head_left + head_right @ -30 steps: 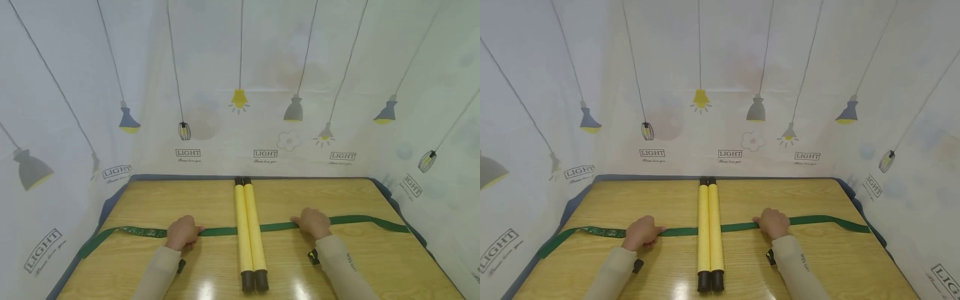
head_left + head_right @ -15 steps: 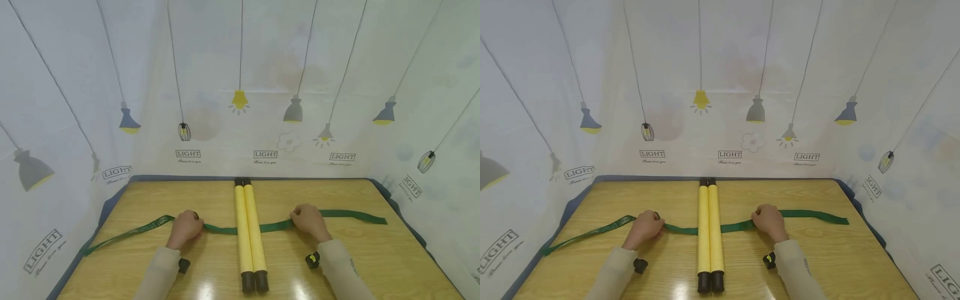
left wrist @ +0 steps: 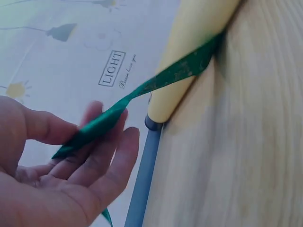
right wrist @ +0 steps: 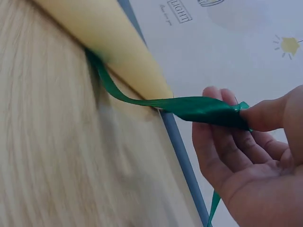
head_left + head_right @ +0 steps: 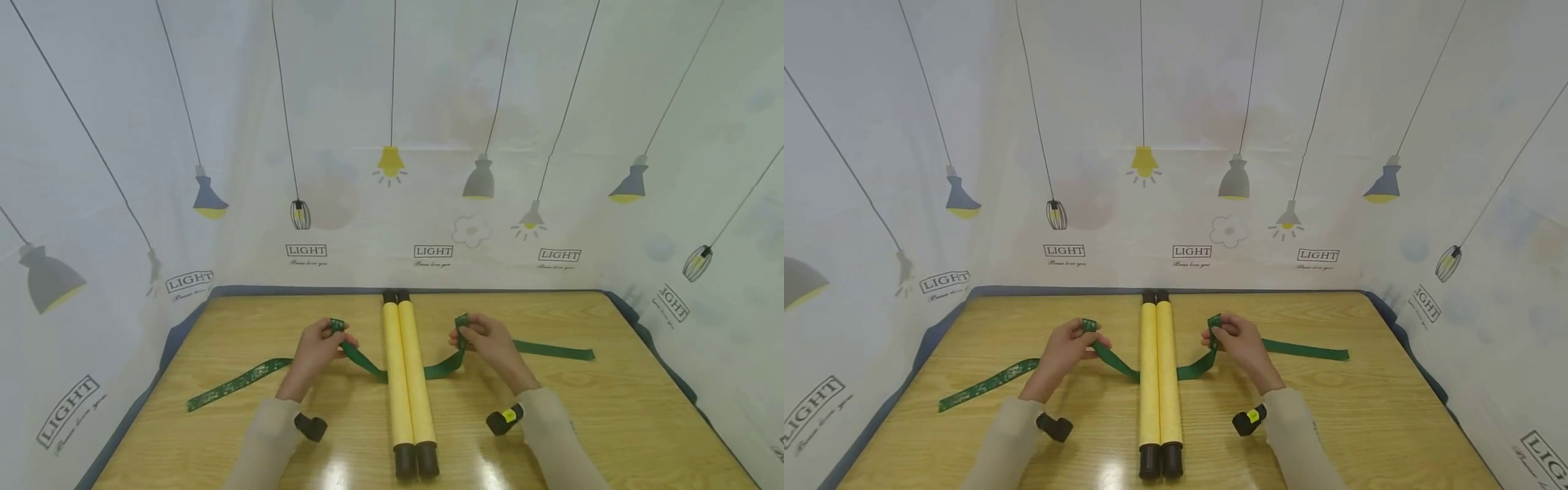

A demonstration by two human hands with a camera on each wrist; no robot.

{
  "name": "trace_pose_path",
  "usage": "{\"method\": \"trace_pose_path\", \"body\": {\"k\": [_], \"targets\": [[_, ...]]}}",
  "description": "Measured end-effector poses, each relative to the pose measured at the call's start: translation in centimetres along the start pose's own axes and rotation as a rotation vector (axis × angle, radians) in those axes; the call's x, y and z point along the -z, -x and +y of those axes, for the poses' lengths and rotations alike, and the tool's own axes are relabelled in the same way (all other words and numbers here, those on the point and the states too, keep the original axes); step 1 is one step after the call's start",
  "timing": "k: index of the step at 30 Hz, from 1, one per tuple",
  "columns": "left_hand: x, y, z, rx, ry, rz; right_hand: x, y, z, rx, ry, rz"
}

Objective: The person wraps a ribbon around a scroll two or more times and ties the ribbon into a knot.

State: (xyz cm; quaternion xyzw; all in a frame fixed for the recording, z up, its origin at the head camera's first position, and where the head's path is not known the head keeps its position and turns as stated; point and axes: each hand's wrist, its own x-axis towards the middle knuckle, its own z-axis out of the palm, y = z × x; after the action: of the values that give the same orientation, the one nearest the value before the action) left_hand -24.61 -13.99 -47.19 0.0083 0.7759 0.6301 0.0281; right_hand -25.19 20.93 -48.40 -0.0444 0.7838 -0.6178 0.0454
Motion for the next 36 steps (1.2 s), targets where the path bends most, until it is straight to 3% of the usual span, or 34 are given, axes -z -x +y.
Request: {"method": "trace_pose_path", "body": {"k": [5, 8, 21, 29, 36], "targets": [[-0.7, -0.1, 1.0, -0.037, 0.121, -0.06, -0.6, -0.3, -0.9, -0.011, -0.114, -0.036], [-1.2, -0.1, 1.5, -0.064, 0.149, -0.104, -1.1, -0.4, -1.5, -0.004, -0.154, -0.057], [-4.3, -0.4, 2.2, -0.146, 0.02, -0.333, -3.4, -0.1, -4.0, 0.07, -0.147, -0.134], [-6.2, -0.4, 2.6, -0.189, -0.095, -0.4, -4.5, 0.0, -4.4, 0.134, -0.055, -0.209], [-6.7, -0.6, 2.4, -0.198, -0.108, -0.44, -4.8, 0.3, -4.7, 0.185, 0.013, -0.293]]}}
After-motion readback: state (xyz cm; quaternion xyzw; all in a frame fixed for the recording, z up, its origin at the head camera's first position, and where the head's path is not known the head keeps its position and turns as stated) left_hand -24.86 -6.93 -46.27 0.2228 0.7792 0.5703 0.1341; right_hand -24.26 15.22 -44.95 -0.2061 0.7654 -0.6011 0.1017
